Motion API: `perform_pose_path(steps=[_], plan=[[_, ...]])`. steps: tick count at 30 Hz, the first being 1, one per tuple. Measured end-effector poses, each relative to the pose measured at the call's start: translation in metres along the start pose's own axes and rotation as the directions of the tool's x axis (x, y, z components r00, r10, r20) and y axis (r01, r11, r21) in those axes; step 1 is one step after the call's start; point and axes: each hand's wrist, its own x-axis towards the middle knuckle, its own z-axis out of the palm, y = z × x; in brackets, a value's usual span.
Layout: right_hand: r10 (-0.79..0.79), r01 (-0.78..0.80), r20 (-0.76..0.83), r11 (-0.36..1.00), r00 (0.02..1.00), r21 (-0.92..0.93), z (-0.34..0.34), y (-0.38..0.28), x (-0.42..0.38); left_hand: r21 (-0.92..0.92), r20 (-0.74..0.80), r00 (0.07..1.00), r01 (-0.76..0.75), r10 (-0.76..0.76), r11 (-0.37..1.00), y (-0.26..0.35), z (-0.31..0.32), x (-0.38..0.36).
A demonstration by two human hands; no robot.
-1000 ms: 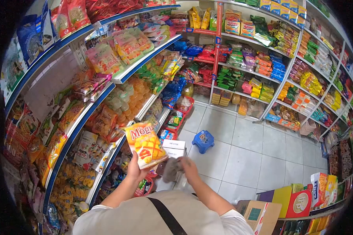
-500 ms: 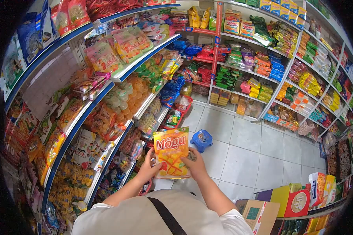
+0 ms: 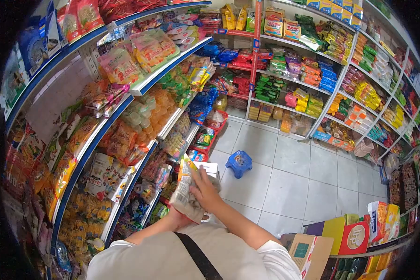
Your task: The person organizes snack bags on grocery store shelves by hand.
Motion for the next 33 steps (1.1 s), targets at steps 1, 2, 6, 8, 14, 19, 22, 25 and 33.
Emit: perform_pose_path(steps=[1,2,6,8,14,19,22,25,33], plan=[[0.044,-0.041,-0.028,0.996,0.999,0.081,0.004,0.008,0.001,0.041,-0.080,0.996,-0.044,0.047,0.998,-0.003,0.000,-0.001],[0.089,-0.079,-0.053,0.984,0.995,0.161,0.003,0.006,0.002,0.037,-0.114,0.986,-0.120,0.124,0.992,-0.002,0.004,0.002],[-0.168,0.136,0.140,0.968,0.976,0.211,0.003,-0.025,-0.006,0.075,-0.308,0.884,-0.347,0.352,0.935,0.007,-0.014,0.006],[-0.294,0.238,0.251,0.943,0.922,0.231,0.002,-0.040,-0.004,0.026,-0.171,0.948,-0.270,0.270,0.963,0.013,-0.019,0.002],[-0.212,0.196,0.061,0.959,0.975,0.204,-0.006,-0.026,0.011,-0.177,-0.187,0.976,-0.142,0.108,0.974,0.003,-0.035,-0.001],[0.345,-0.290,0.170,0.332,0.923,0.898,-0.028,-0.015,0.026,-0.206,-0.047,0.995,-0.092,0.084,0.974,0.006,-0.026,0.004],[0.310,-0.202,-0.039,0.704,0.950,0.681,-0.024,-0.010,0.023,-0.183,-0.037,0.997,-0.075,0.070,0.980,0.014,-0.022,0.005],[0.053,-0.047,-0.019,0.968,0.998,0.246,0.002,0.012,0.013,-0.180,0.050,0.991,-0.114,0.125,0.977,0.012,-0.036,0.005],[-0.238,0.238,0.035,0.971,0.971,-0.001,0.018,-0.022,-0.010,0.160,-0.302,0.936,-0.140,0.184,0.977,0.012,-0.006,0.005]])
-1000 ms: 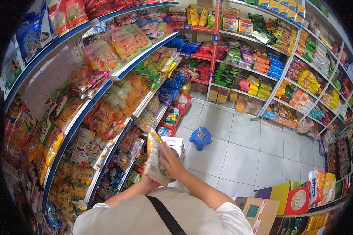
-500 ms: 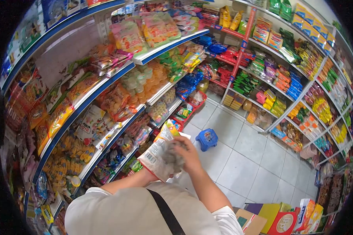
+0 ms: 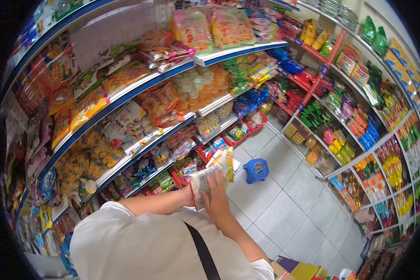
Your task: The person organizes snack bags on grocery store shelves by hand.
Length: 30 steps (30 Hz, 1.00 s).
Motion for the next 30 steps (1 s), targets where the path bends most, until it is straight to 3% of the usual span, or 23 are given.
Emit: perform_pose_path(steps=[1,2,3,5,6,7,10,11,12,13,14,16,18,19,21,22,23,24,25,26,27,28,30], plan=[[-0.026,0.024,-0.067,0.999,0.997,-0.031,-0.002,0.004,0.002,0.021,-0.012,1.000,0.006,-0.006,1.000,0.002,0.007,-0.006],[-0.054,0.046,-0.133,0.997,0.990,-0.064,-0.004,0.009,0.005,0.028,0.076,0.992,0.096,-0.098,0.995,-0.002,-0.011,0.005],[-0.084,0.066,-0.199,0.993,0.976,-0.098,-0.006,0.010,0.009,0.048,0.171,0.982,0.078,-0.085,0.996,-0.001,-0.017,0.007],[0.025,-0.077,-0.289,0.982,0.957,-0.170,-0.011,0.015,0.019,0.087,0.354,0.933,0.038,-0.067,0.995,0.000,-0.026,0.005],[0.077,-0.138,-0.314,0.974,0.946,-0.179,-0.014,0.030,0.021,0.131,0.245,0.966,0.052,-0.083,0.990,0.003,-0.022,0.002],[0.130,-0.202,-0.341,0.962,0.931,-0.185,-0.017,0.045,0.021,0.088,0.242,0.962,0.108,-0.126,0.990,0.005,-0.026,0.000],[0.628,-0.603,-0.040,0.762,0.778,0.236,-0.036,0.084,0.018,-0.031,0.282,0.932,0.248,-0.230,0.968,0.019,-0.041,-0.014],[0.671,-0.618,-0.039,0.702,0.740,0.354,-0.035,0.105,0.007,-0.104,0.430,0.888,0.225,-0.160,0.969,0.029,-0.040,-0.023],[0.711,-0.618,-0.033,0.633,0.702,0.466,-0.031,0.129,-0.012,0.003,0.207,0.978,0.027,-0.027,1.000,0.041,-0.031,-0.032],[0.749,-0.609,-0.019,0.553,0.663,0.568,-0.030,0.142,-0.028,0.149,-0.006,0.989,-0.143,0.146,0.978,0.051,-0.025,-0.037],[0.781,-0.614,0.006,0.487,0.625,0.621,-0.031,0.142,-0.036,0.211,-0.042,0.907,-0.403,0.420,0.891,0.060,-0.059,-0.014],[0.838,-0.618,0.072,0.339,0.542,0.709,-0.036,0.137,-0.055,0.158,-0.081,0.820,-0.550,0.566,0.820,0.114,-0.053,-0.066],[0.854,-0.671,0.157,0.263,0.496,0.693,-0.036,0.146,-0.077,0.157,-0.073,0.678,-0.716,0.731,0.680,0.169,-0.050,-0.107],[0.859,-0.694,0.196,0.225,0.472,0.684,-0.036,0.151,-0.088,0.139,0.176,0.543,-0.840,0.821,0.525,0.202,-0.072,-0.116],[0.844,-0.736,0.255,0.218,0.472,0.641,-0.033,0.157,-0.105,0.232,0.417,0.334,-0.938,0.845,0.257,0.261,-0.050,-0.159],[0.847,-0.756,0.269,0.214,0.459,0.618,-0.032,0.159,-0.111,0.511,0.064,0.349,-0.816,0.935,0.270,0.291,-0.057,-0.176],[0.851,-0.777,0.281,0.209,0.444,0.594,-0.031,0.161,-0.119,0.463,0.185,0.257,-0.874,0.948,0.147,0.302,-0.036,-0.183],[0.859,-0.772,0.244,0.236,0.449,0.591,-0.026,0.171,-0.128,0.686,0.241,0.209,-0.728,0.948,-0.014,0.324,-0.041,-0.195],[0.865,-0.767,0.230,0.238,0.446,0.595,-0.024,0.177,-0.134,0.875,0.204,0.208,-0.477,0.957,-0.084,0.347,-0.049,-0.200],[0.870,-0.764,0.216,0.239,0.442,0.600,-0.023,0.182,-0.139,0.972,0.198,0.328,-0.190,0.924,-0.141,0.362,-0.052,-0.208],[0.876,-0.761,0.204,0.240,0.438,0.603,-0.022,0.185,-0.144,0.970,0.151,0.437,0.108,0.886,-0.218,0.372,-0.052,-0.213],[0.885,-0.758,0.202,0.218,0.418,0.614,-0.023,0.187,-0.150,0.916,0.039,0.465,0.337,0.884,-0.218,0.379,-0.054,-0.212],[0.901,-0.752,0.207,0.173,0.382,0.636,-0.024,0.187,-0.154,0.650,-0.190,0.434,0.728,0.881,-0.219,0.384,-0.066,-0.206]])
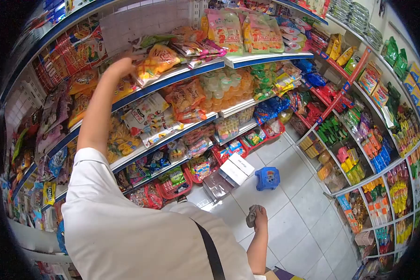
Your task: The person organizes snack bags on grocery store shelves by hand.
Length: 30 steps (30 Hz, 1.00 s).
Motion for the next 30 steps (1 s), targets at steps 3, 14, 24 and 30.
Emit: perform_pose_path(steps=[3,14,24,30], plan=[[0.029,-0.029,-0.013,0.999,0.999,-0.013,-0.005,0.010,-0.005,-0.117,0.003,0.997,-0.071,0.072,0.991,0.026,0.017,-0.006],[0.034,-0.035,-0.028,0.999,0.999,-0.042,-0.012,0.031,0.001,0.077,0.162,0.973,0.154,-0.165,0.985,0.027,0.038,0.022],[0.068,-0.071,-0.033,0.994,0.997,-0.081,-0.010,0.041,-0.007,-0.005,0.070,0.996,-0.054,0.054,0.999,0.043,0.056,0.022],[0.083,-0.086,-0.031,0.988,0.996,-0.126,-0.009,0.037,-0.002,-0.008,-0.082,0.995,-0.054,0.053,0.999,0.040,0.028,-0.016]])
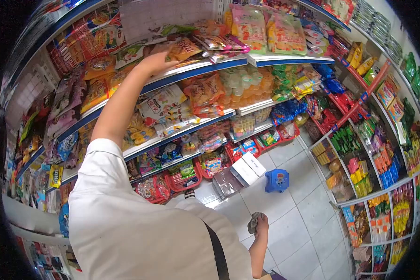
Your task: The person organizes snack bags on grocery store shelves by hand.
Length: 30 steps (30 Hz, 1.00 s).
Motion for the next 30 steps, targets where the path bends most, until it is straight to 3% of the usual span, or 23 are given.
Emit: perform_pose_path(steps=[3,5,6,8,12,15,17,19,20,22,23,24,26,27,29,30], plan=[[0.009,-0.010,0.008,0.999,1.000,0.042,0.004,0.000,0.001,-0.041,0.095,0.990,0.107,-0.103,0.993,-0.027,-0.025,-0.018],[0.027,-0.028,0.026,0.999,0.999,0.033,0.006,-0.004,0.004,-0.062,0.278,0.941,0.216,-0.191,0.974,-0.071,-0.025,-0.026],[0.040,-0.040,0.035,0.999,0.999,0.005,0.007,-0.010,0.000,0.135,0.303,0.903,0.277,-0.306,0.951,-0.072,-0.031,-0.042],[0.069,-0.069,0.036,0.997,0.997,-0.022,0.011,-0.018,-0.005,0.184,0.402,0.845,0.301,-0.352,0.935,-0.083,-0.028,-0.069],[0.086,-0.085,0.102,0.996,0.991,-0.017,0.016,-0.012,0.003,0.055,0.162,0.972,0.165,-0.171,0.985,-0.082,-0.024,-0.114],[0.039,-0.036,0.128,0.999,0.991,-0.028,0.026,-0.022,0.007,-0.163,-0.018,0.999,0.030,-0.033,0.986,-0.089,-0.023,-0.123],[-0.032,0.042,0.139,0.997,0.990,-0.070,0.033,-0.032,0.010,-0.392,-0.072,0.990,0.082,-0.120,0.916,-0.093,-0.026,-0.128],[-0.063,0.065,0.183,0.998,0.981,-0.007,0.038,-0.038,0.015,-0.640,-0.187,0.962,0.032,-0.197,0.767,-0.108,-0.023,-0.131],[-0.078,0.074,0.201,0.997,0.976,0.029,0.041,-0.040,0.017,-0.784,-0.279,0.930,-0.077,-0.239,0.616,-0.118,-0.014,-0.131],[-0.099,0.094,0.221,0.995,0.970,0.034,0.051,-0.051,0.012,-0.986,-0.167,0.934,-0.166,-0.315,0.029,-0.086,-0.025,-0.149],[-0.111,0.105,0.228,0.994,0.967,0.037,0.057,-0.060,0.006,-0.938,-0.097,0.943,-0.194,-0.319,-0.286,-0.068,-0.027,-0.158],[-0.131,0.131,0.215,0.991,0.968,0.012,0.065,-0.073,-0.005,-0.852,-0.145,0.963,-0.239,-0.228,-0.467,-0.056,-0.024,-0.161],[-0.173,0.184,0.186,0.982,0.967,-0.043,0.081,-0.100,-0.025,-0.740,-0.245,0.949,-0.316,-0.199,-0.593,-0.017,-0.019,-0.169],[-0.279,0.292,0.139,0.953,0.950,-0.080,0.086,-0.108,-0.026,-0.675,-0.293,0.937,-0.343,-0.188,-0.654,0.006,-0.013,-0.174],[-0.476,0.477,0.045,0.864,0.878,-0.163,0.097,-0.121,-0.030,-0.673,-0.387,0.920,-0.233,0.065,-0.701,0.052,0.016,-0.180],[-0.573,0.568,0.006,0.810,0.819,-0.144,0.106,-0.136,-0.039,-0.674,-0.260,0.965,-0.199,-0.024,-0.711,0.076,0.041,-0.183]])
